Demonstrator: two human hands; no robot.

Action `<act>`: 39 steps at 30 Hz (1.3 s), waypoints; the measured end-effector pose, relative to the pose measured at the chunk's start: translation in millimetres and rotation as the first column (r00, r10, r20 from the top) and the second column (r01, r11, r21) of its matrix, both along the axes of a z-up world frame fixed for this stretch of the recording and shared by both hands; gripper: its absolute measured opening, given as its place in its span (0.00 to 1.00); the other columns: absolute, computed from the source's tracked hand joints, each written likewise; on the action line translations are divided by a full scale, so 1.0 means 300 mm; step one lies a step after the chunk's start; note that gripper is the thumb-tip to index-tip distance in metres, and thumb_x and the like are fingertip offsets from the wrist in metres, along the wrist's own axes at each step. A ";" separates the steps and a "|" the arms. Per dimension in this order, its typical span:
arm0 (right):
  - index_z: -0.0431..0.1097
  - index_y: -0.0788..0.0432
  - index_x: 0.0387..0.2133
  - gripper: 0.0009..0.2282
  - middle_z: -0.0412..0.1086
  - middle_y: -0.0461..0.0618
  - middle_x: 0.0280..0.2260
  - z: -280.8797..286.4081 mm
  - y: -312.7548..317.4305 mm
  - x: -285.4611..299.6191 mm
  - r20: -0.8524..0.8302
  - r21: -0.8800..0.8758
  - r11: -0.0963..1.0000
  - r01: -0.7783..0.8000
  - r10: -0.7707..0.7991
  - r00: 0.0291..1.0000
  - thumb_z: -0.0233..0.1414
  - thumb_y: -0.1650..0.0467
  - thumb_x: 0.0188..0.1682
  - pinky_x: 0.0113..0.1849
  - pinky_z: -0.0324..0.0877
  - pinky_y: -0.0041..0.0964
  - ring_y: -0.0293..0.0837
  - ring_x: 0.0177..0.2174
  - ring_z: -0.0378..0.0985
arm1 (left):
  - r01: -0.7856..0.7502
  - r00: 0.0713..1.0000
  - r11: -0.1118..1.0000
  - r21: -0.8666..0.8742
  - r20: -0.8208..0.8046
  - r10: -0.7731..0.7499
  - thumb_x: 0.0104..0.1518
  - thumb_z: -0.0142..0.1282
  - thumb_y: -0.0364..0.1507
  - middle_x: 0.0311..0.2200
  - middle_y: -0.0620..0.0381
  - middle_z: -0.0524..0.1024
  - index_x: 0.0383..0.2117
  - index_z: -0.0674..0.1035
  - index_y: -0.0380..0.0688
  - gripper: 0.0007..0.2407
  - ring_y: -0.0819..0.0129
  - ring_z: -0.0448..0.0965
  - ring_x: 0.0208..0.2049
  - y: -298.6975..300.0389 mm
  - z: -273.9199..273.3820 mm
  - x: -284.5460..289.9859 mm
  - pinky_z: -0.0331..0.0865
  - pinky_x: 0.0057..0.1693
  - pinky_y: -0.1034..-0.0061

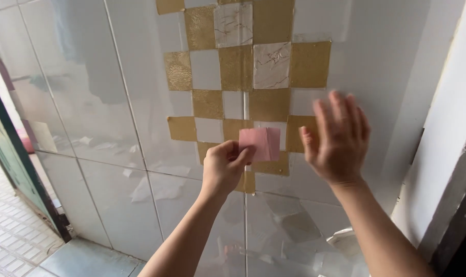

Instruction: Measuring, cutting, and applying decorative vinyl stickers to a tiled wall using a squeegee and scissors.

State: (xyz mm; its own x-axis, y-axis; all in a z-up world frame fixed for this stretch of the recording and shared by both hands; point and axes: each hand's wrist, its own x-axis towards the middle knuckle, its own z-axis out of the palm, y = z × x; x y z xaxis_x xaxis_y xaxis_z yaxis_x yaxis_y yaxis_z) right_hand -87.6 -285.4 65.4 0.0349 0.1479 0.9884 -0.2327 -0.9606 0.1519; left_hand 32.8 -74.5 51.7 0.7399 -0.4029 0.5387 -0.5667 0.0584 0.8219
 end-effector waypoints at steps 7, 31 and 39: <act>0.66 0.58 0.64 0.24 0.65 0.58 0.64 -0.042 -0.032 0.029 -0.135 -0.167 0.986 -0.001 -0.022 0.991 0.52 0.58 0.60 0.66 0.52 0.59 0.58 0.65 0.63 | 0.030 0.999 0.999 -0.018 -0.042 -0.031 0.55 0.64 0.33 0.24 0.57 0.84 0.33 0.85 0.36 0.10 0.77 0.81 0.26 -0.125 -0.011 0.048 0.75 0.37 0.80; 0.81 0.43 0.42 0.05 0.76 0.37 0.55 -0.068 -0.047 0.071 -0.272 -0.389 0.921 -0.006 -0.108 0.956 0.58 0.63 0.58 0.68 0.42 0.57 0.46 0.65 0.63 | -0.384 0.923 0.894 0.233 0.127 0.363 0.46 0.71 0.45 0.26 0.56 0.85 0.29 0.86 0.43 0.17 0.68 0.84 0.27 -0.064 0.070 -0.032 0.76 0.39 0.70; 0.57 0.62 0.65 0.27 0.54 0.55 0.69 -0.097 0.076 0.044 -0.587 -0.351 0.936 0.042 -0.254 0.769 0.45 0.60 0.56 0.67 0.35 0.58 0.49 0.67 0.50 | -0.394 0.414 0.914 0.092 0.906 0.087 0.58 0.59 0.47 0.71 0.36 0.47 0.68 0.55 0.28 0.41 0.48 0.49 0.73 -0.117 -0.062 -0.018 0.50 0.73 0.56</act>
